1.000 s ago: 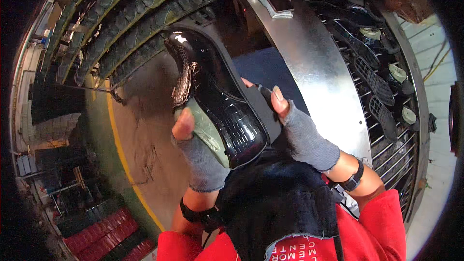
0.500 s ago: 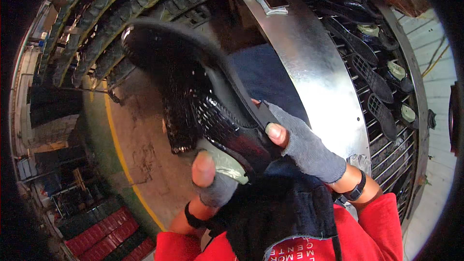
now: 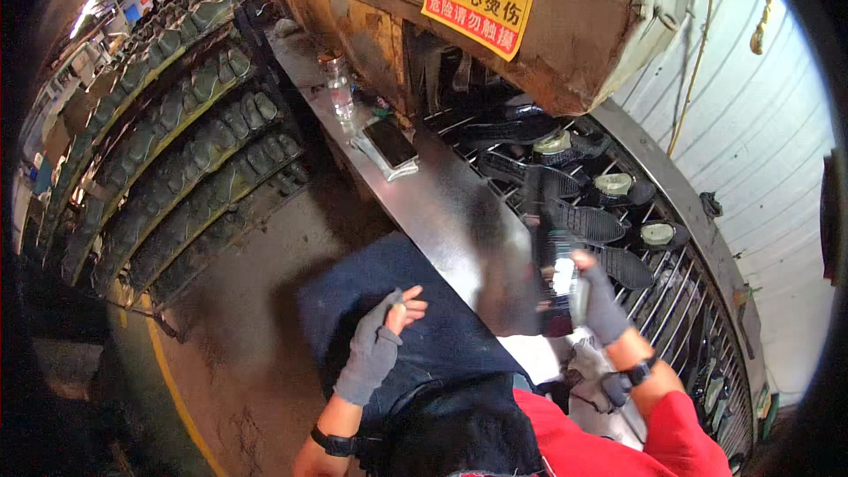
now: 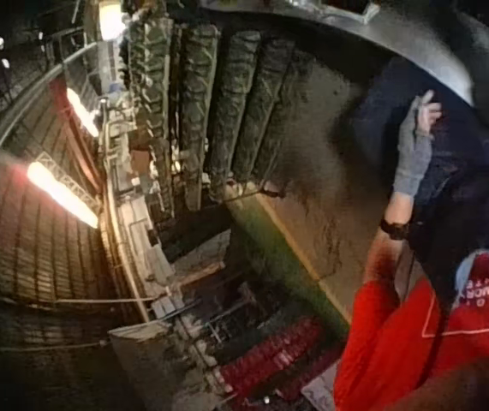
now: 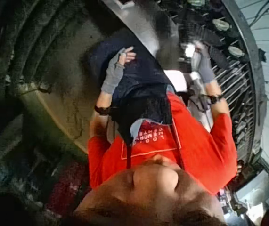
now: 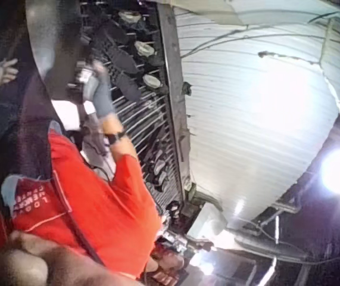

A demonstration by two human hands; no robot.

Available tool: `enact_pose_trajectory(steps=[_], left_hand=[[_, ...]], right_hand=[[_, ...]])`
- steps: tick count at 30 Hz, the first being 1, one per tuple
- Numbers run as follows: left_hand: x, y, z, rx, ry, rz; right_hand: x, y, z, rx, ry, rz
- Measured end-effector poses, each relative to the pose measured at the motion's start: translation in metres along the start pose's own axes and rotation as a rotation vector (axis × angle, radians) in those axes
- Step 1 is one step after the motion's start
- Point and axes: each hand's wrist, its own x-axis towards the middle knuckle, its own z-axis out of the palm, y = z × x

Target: Polishing and inspecting finished dress shoes in a manufacturing facility.

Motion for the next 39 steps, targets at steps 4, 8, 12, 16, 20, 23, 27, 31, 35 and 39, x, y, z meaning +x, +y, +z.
enact_pose_trajectory(steps=[4,8,12,16,20,23,27,31,35,39], left_hand=[[-0.037,-0.078,-0.012,0.257,0.25,-0.052],[-0.028,-0.066,-0.003,0.245,0.279,-0.087],[-0.02,-0.08,-0.014,0.117,0.262,-0.166],[-0.015,-0.069,-0.007,0.196,0.294,-0.172],[-0.028,-0.068,-0.019,0.061,0.343,-0.192],[-0.035,-0.049,-0.014,0.073,0.264,-0.159],[-0.039,-0.054,0.002,-0.191,0.155,-0.183],[0.0,-0.066,0.062,-0.246,-0.043,-0.183],[0.002,-0.041,0.068,-0.457,0.307,-0.033],[-0.023,-0.027,0.042,-0.491,0.431,-0.023]], right_hand=[[-0.051,-0.065,-0.142,-0.2,0.254,-0.247],[-0.127,-0.082,-0.298,-0.543,0.667,-0.196],[-0.132,-0.069,-0.37,-0.82,0.86,0.073],[-0.064,-0.062,-0.242,-1.832,0.531,-0.452],[0.035,-0.036,-0.179,-1.784,0.193,-0.673],[0.041,-0.038,-0.193,-1.91,0.314,-0.53],[-0.012,-0.044,-0.082,-1.867,0.137,-0.79],[-0.06,-0.032,0.005,-2.004,-0.462,-1.306],[-0.014,-0.035,-0.116,-1.046,0.155,-0.97],[0.03,-0.068,-0.317,-0.585,0.54,-0.729]])
